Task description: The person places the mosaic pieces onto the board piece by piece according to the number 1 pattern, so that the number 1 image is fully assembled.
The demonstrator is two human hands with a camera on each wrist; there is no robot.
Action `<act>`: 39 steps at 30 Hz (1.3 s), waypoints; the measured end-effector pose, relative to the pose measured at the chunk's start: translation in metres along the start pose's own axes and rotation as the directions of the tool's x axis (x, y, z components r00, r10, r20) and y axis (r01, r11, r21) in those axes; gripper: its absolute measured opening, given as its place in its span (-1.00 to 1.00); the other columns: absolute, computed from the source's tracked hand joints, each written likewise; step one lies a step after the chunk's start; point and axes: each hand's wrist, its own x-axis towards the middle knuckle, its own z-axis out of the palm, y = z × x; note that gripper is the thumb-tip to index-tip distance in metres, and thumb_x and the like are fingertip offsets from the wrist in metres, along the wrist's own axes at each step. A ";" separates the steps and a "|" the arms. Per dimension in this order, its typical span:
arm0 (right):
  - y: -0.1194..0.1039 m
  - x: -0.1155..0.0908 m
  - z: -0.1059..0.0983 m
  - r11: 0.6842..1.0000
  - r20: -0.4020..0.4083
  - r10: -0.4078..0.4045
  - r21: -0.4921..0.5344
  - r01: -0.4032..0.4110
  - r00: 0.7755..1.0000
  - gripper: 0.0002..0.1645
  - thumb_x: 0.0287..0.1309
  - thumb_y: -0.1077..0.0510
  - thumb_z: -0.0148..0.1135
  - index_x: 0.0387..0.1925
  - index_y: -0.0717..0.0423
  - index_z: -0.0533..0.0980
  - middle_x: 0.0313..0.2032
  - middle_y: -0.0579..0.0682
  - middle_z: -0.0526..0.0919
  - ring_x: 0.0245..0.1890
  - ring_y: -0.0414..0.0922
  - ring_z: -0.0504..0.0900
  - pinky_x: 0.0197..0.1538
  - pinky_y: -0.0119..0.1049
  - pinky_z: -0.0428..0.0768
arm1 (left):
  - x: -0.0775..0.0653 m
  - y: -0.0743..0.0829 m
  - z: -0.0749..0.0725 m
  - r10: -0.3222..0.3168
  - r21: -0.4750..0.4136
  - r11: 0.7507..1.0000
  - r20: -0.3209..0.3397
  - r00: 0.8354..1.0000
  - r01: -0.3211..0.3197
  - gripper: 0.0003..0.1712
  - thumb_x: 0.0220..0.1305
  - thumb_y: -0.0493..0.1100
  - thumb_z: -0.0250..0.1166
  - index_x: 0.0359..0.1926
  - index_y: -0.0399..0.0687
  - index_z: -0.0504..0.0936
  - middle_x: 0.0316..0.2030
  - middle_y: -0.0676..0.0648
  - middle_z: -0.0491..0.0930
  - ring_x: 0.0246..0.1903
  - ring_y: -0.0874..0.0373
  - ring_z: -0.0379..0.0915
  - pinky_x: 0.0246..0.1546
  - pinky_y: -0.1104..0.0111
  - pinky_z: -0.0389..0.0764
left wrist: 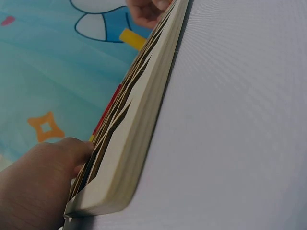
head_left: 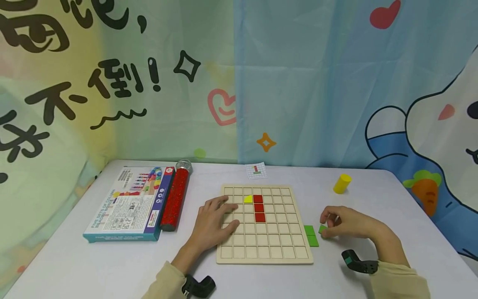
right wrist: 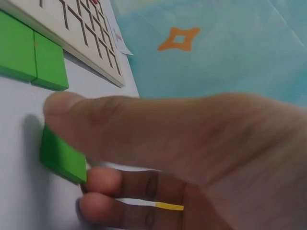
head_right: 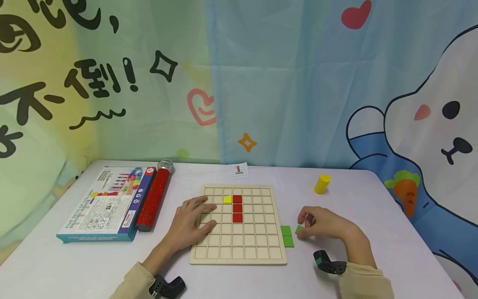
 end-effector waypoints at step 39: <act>-0.005 0.008 0.012 0.998 -0.051 -0.007 -0.061 0.004 0.999 -0.71 -0.08 0.12 0.31 -0.32 0.09 0.41 -0.48 -0.06 0.43 -0.45 -0.15 0.41 -0.44 -0.39 0.36 | -0.001 -0.001 -0.001 0.006 -0.027 1.000 0.005 1.000 -0.006 -0.57 0.12 0.07 0.29 0.05 0.17 0.60 0.23 -0.11 0.41 0.24 -0.06 0.25 0.09 0.01 0.29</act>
